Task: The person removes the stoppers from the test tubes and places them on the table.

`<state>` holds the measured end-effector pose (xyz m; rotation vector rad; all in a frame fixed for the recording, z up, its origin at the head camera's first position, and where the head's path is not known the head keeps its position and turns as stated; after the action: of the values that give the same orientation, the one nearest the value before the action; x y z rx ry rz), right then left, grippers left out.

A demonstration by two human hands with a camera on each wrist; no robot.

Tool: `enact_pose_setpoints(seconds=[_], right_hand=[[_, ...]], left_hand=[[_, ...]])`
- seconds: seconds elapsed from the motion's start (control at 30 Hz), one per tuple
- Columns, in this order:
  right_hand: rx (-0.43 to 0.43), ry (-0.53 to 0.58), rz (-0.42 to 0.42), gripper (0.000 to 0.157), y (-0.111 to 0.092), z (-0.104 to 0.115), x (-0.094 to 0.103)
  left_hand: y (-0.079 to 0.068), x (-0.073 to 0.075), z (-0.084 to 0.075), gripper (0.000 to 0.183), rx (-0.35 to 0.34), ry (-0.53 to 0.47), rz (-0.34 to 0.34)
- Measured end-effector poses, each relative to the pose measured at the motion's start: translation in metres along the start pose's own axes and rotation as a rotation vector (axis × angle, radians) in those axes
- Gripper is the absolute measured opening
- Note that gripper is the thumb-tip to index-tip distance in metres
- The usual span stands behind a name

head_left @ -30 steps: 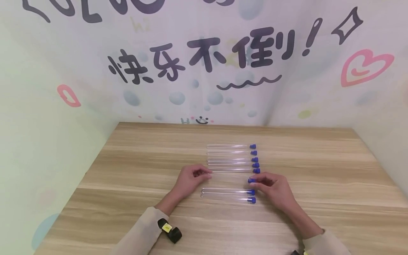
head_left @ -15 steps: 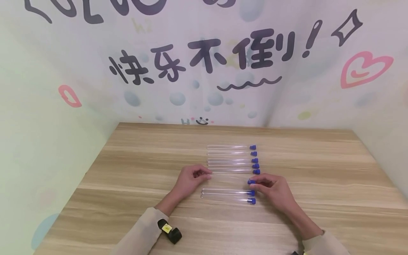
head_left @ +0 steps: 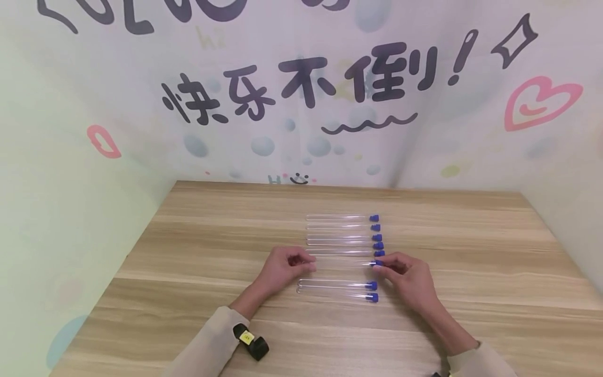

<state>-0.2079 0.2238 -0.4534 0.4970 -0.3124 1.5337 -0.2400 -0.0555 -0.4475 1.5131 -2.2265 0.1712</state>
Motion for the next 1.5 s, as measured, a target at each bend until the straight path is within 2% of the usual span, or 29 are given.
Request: enact_pose_setpoints(seconds=[0.23,0.47,0.7,0.83,1.1,1.5], right_hand=[[0.004,0.038,0.047,0.02,0.0,0.0,-0.001],[0.016,0.043,0.054,0.02,0.0,0.0,-0.001],[0.002,-0.042,-0.014,0.022,0.002,-0.006,0.013],[0.043,-0.099,-0.04,0.019,0.004,-0.007,0.021],[0.139,-0.149,-0.045,0.021,0.005,-0.008,0.021],[0.106,-0.167,-0.012,0.024,0.008,-0.011,0.016]], left_hand=[[0.001,0.002,0.003,0.012,-0.002,-0.001,-0.035],[0.001,0.003,0.009,0.012,-0.022,0.003,-0.055],[0.002,0.006,0.007,0.009,-0.046,0.03,-0.104],[0.003,0.006,0.007,0.008,-0.06,0.03,-0.116],[0.004,0.004,0.009,0.012,-0.071,0.032,-0.095],[0.005,-0.002,0.005,0.019,-0.095,0.081,-0.04]])
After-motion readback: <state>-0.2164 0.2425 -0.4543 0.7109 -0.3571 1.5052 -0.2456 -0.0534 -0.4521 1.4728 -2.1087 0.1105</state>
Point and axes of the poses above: each hand's wrist, its own y-axis towards the middle knuckle, its own x-axis out of the back of the hand, z = x × y, the point moved 6 cm from there along y, towards the middle knuckle, and after that the axes turned 2 degrees about z, right-handed, at the moved point
